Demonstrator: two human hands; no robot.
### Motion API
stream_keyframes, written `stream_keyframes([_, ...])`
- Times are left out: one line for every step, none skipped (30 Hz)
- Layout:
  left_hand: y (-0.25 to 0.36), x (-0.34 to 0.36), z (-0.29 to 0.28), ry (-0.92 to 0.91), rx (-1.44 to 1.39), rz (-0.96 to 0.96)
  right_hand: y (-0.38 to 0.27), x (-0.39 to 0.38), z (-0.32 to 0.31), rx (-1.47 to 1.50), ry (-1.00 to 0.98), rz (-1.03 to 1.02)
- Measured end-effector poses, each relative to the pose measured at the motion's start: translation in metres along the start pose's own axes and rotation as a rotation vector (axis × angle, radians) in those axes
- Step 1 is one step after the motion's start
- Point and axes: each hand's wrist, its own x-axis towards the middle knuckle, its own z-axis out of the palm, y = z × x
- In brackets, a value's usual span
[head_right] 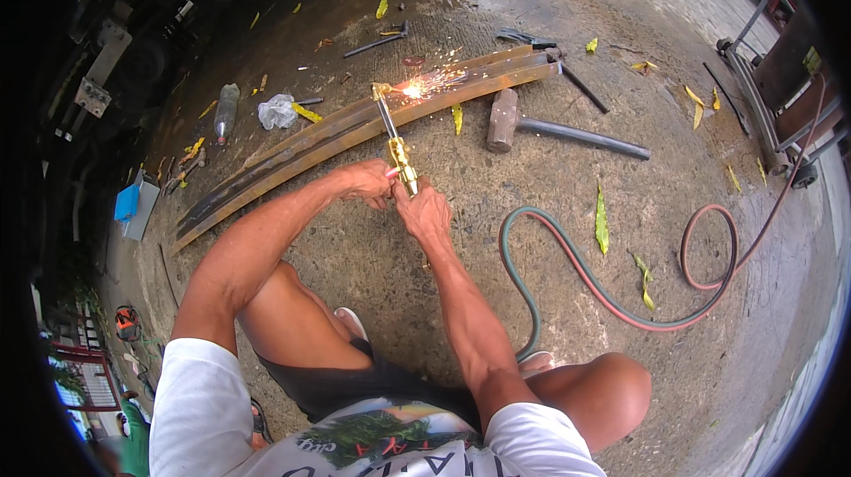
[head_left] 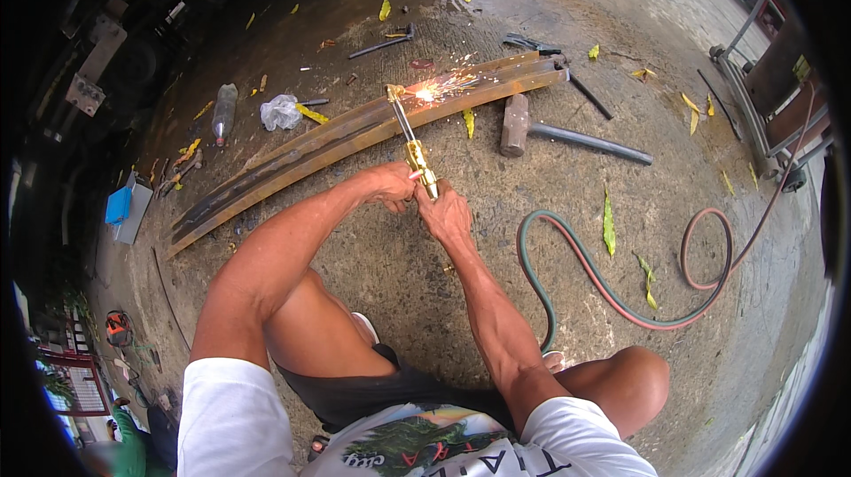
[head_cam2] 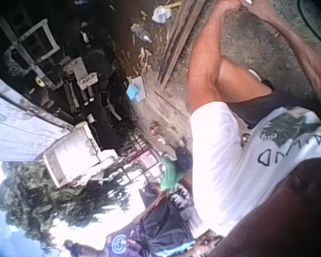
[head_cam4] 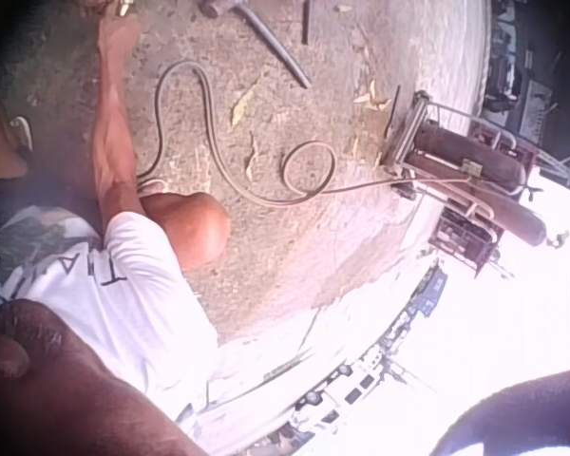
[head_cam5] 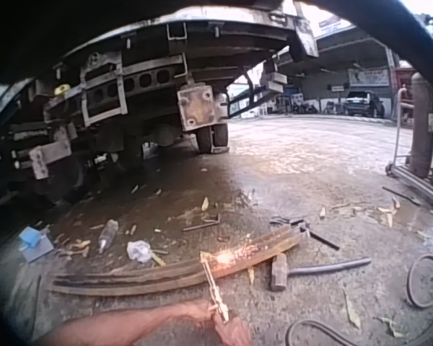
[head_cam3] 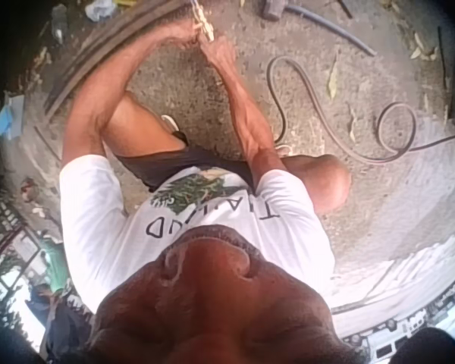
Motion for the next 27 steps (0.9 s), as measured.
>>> stream_keyframes([0.001,0.0,0.0,0.004,0.002,-0.002,0.0,0.0,0.0,-0.004,-0.003,0.002])
stream_keyframes([0.001,0.0,0.001,0.009,0.005,-0.005,0.001,0.0,0.0,-0.005,-0.002,0.003])
stream_keyframes([0.0,0.0,0.0,0.013,0.005,-0.008,0.0,0.0,0.0,-0.004,-0.003,0.002])
stream_keyframes([-0.001,0.0,0.0,0.017,0.005,-0.012,-0.001,0.0,0.0,-0.004,-0.004,0.0])
stream_keyframes([-0.003,0.0,-0.001,0.022,0.005,-0.016,-0.002,-0.001,0.001,-0.006,-0.007,0.003])
stream_keyframes([0.002,-0.003,0.0,0.027,0.046,-0.02,0.0,0.0,0.0,-0.011,-0.006,0.01])
stream_keyframes([0.013,-0.01,0.001,0.031,0.088,-0.022,0.002,0.001,-0.001,-0.016,-0.003,0.018])
stream_keyframes([0.019,-0.012,0.002,0.035,0.13,-0.023,0.005,0.003,-0.002,-0.018,0.005,0.018])
stream_keyframes([0.014,-0.01,0.0,0.035,0.149,0.009,0.004,0.002,0.0,-0.015,0.008,0.01])
stream_keyframes([0.005,-0.006,-0.002,0.035,0.168,0.04,0.002,0.002,0.001,-0.011,0.009,0.002])
stream_keyframes([-0.004,-0.001,-0.004,0.035,0.187,0.071,0.0,0.001,0.003,-0.006,0.001,-0.001])
stream_keyframes([-0.001,-0.001,-0.003,0.035,0.167,0.055,0.001,0.001,0.001,-0.005,-0.002,0.004])
stream_keyframes([0.001,-0.002,-0.001,0.035,0.148,0.038,0.001,0.001,0.0,-0.004,-0.005,0.008])
stream_keyframes([0.004,-0.003,0.0,0.036,0.129,0.022,0.002,0.0,-0.001,-0.004,-0.004,0.008])
stream_keyframes([0.002,-0.002,0.0,0.039,0.101,0.013,0.001,0.0,-0.001,-0.001,-0.004,0.004])
stream_keyframes([0.0,-0.001,0.0,0.043,0.072,0.005,0.001,-0.001,-0.001,0.002,-0.004,-0.001])
stream_keyframes([-0.002,0.0,0.0,0.046,0.044,-0.004,0.0,-0.001,-0.001,0.0,-0.003,-0.003])
stream_keyframes([-0.002,0.0,0.001,0.047,0.034,0.001,-0.001,-0.001,-0.001,-0.001,-0.002,-0.003])
stream_keyframes([-0.002,0.0,0.001,0.047,0.024,0.006,-0.001,-0.001,-0.001,-0.003,0.0,-0.004])
stream_keyframes([-0.002,-0.001,0.001,0.048,0.014,0.011,-0.002,-0.001,-0.001,-0.005,-0.001,-0.004])
stream_keyframes([0.0,-0.003,0.001,0.045,0.046,0.013,-0.001,-0.001,-0.001,-0.008,-0.002,-0.002])
stream_keyframes([0.003,-0.005,0.001,0.042,0.079,0.014,0.0,-0.001,-0.002,-0.01,-0.002,0.0])
stream_keyframes([0.006,-0.007,0.001,0.039,0.111,0.016,0.0,-0.001,-0.002,-0.009,-0.002,0.001])
stream_keyframes([0.011,-0.01,0.002,0.04,0.107,0.006,0.001,0.0,-0.002,-0.008,-0.001,0.002])
stream_keyframes([0.015,-0.014,0.003,0.04,0.104,-0.003,0.002,0.0,-0.002,-0.007,0.0,0.004])
stream_keyframes([0.018,-0.015,0.003,0.039,0.1,-0.012,0.003,0.0,-0.003,-0.006,0.001,0.006])
stream_keyframes([0.013,-0.013,0.002,0.041,0.076,-0.008,0.0,-0.001,-0.003,-0.002,-0.004,0.004])
